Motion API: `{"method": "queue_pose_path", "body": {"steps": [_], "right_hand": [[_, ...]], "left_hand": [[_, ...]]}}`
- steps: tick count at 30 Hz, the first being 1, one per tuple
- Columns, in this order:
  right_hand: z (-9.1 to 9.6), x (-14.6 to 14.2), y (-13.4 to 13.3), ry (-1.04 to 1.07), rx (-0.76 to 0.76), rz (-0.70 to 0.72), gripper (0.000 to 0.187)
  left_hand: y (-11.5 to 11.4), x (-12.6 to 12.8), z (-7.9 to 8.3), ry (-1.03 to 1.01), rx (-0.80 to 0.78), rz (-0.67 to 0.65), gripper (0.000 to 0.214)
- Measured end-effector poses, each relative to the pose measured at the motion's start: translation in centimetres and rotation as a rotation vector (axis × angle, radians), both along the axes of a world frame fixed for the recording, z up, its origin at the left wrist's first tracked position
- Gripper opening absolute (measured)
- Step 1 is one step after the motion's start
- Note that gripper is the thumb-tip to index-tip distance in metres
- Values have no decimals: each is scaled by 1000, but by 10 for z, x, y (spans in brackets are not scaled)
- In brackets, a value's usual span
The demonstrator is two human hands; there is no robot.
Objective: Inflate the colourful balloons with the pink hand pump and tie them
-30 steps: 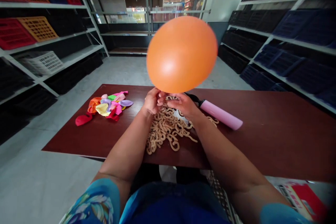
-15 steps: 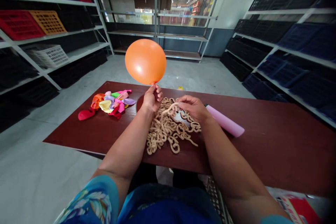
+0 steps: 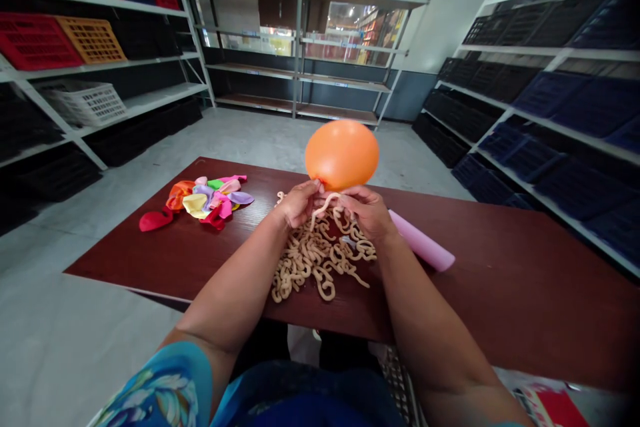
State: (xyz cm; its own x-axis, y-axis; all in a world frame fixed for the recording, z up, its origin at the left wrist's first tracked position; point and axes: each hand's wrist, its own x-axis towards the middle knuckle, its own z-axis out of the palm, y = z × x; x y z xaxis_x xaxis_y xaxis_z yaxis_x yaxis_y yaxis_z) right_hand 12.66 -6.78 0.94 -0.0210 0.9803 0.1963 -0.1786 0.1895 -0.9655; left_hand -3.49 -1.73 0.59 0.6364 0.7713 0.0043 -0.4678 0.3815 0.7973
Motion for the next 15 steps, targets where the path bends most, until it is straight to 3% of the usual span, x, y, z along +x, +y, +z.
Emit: {"method": "queue_pose_path", "body": {"steps": [5,10,15], "right_hand": [[2,-2,1,86,85,-34,11],[2,1,3,119,145,-93,9],[0,3,4,102,132,-59,11]], "left_hand": [[-3,1,-2,153,-9,-131,25],[-3,1,-1,202,8,-140,26],[-3,0,-1,199,-37,-152,21]]}}
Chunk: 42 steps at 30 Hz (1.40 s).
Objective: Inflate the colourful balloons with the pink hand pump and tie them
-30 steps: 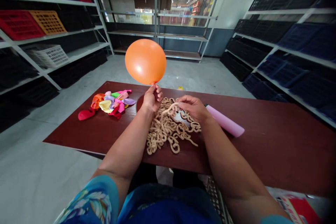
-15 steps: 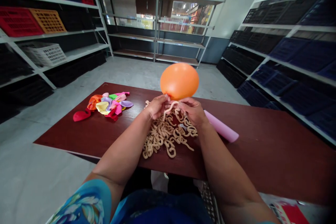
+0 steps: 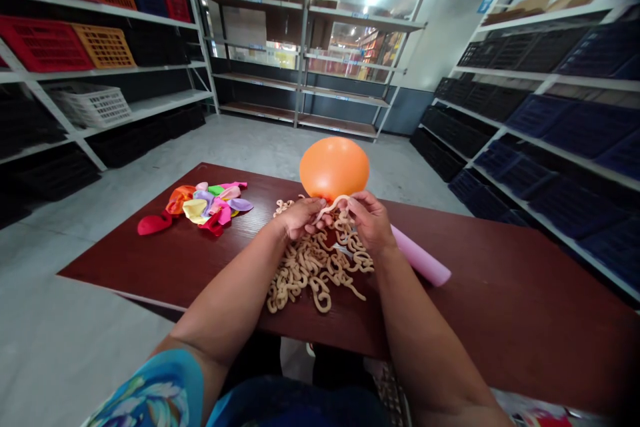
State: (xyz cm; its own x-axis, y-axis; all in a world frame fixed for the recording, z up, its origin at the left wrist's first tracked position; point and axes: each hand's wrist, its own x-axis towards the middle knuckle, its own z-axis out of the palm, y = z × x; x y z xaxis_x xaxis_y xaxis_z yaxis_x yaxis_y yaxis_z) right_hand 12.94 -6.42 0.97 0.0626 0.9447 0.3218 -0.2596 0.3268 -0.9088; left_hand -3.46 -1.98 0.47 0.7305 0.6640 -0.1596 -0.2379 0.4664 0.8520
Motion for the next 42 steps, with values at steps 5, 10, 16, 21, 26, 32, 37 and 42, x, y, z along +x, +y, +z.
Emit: {"method": "queue_pose_path", "body": {"steps": [5,10,16,21,26,32,37,42], "right_hand": [[1,0,1,-48,21,-49,12],[5,6,0,-130,3,-103,13],[8,12,0,-142,-11,-99,17],[3,11,-1,-253,-72,27,18],[-2,13,-4,-513,-163,142,21],[3,1,-3,-634,17,156,27],[8,-29,4,-369,-95,125,45],[7,-40,11,-408,-144,117,28]], "left_hand": [[2,-4,5,-80,30,117,21],[3,-6,9,-178,92,312,22],[5,-4,8,-233,128,455,23],[14,-10,14,-405,107,820,20],[21,-18,20,-460,97,1025,21],[16,-10,17,-351,179,929,22],[3,1,14,-293,244,691,27],[-1,6,9,-237,259,560,31]]}}
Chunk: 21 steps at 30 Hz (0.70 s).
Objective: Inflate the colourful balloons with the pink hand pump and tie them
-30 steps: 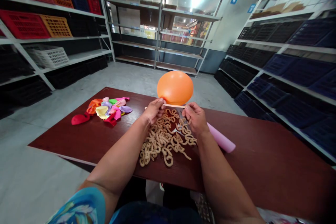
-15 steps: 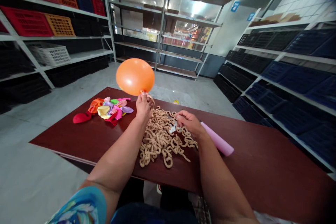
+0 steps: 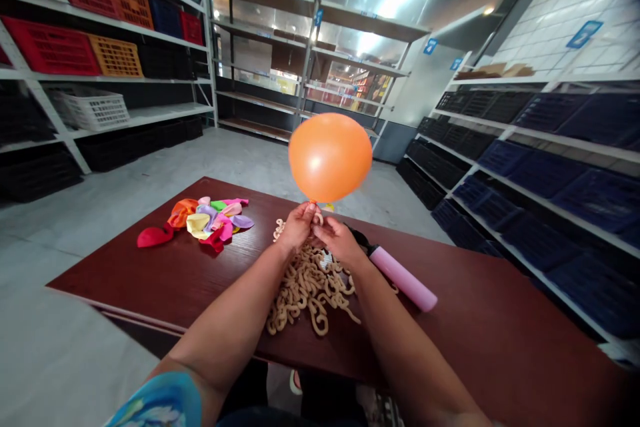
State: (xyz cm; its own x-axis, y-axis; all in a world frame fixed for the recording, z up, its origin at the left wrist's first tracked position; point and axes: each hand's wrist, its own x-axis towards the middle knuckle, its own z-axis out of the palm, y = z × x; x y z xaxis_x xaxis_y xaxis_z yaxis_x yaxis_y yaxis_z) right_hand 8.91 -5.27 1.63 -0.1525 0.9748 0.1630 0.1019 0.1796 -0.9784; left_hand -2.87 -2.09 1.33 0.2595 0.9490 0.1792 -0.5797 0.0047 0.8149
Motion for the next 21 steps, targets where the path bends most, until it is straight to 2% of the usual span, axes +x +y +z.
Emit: {"method": "queue_pose_path", "body": {"steps": [3,9,13,17,21], "right_hand": [[6,9,-1,-78,-29,-104,25],[33,12,-8,-55,-48,-223,29],[40,4,-9,-14,-84,-234,28],[53,-7,-6,6,-109,-141,26],[75,-36,6,-84,-42,-28,26]], "left_hand": [[2,-2,-1,14,-13,-15,31],[4,-6,-2,136,17,-22,29],[8,-7,-9,292,154,104,26],[12,-7,-15,428,319,276,15],[14,-6,-18,453,318,319,14]]}}
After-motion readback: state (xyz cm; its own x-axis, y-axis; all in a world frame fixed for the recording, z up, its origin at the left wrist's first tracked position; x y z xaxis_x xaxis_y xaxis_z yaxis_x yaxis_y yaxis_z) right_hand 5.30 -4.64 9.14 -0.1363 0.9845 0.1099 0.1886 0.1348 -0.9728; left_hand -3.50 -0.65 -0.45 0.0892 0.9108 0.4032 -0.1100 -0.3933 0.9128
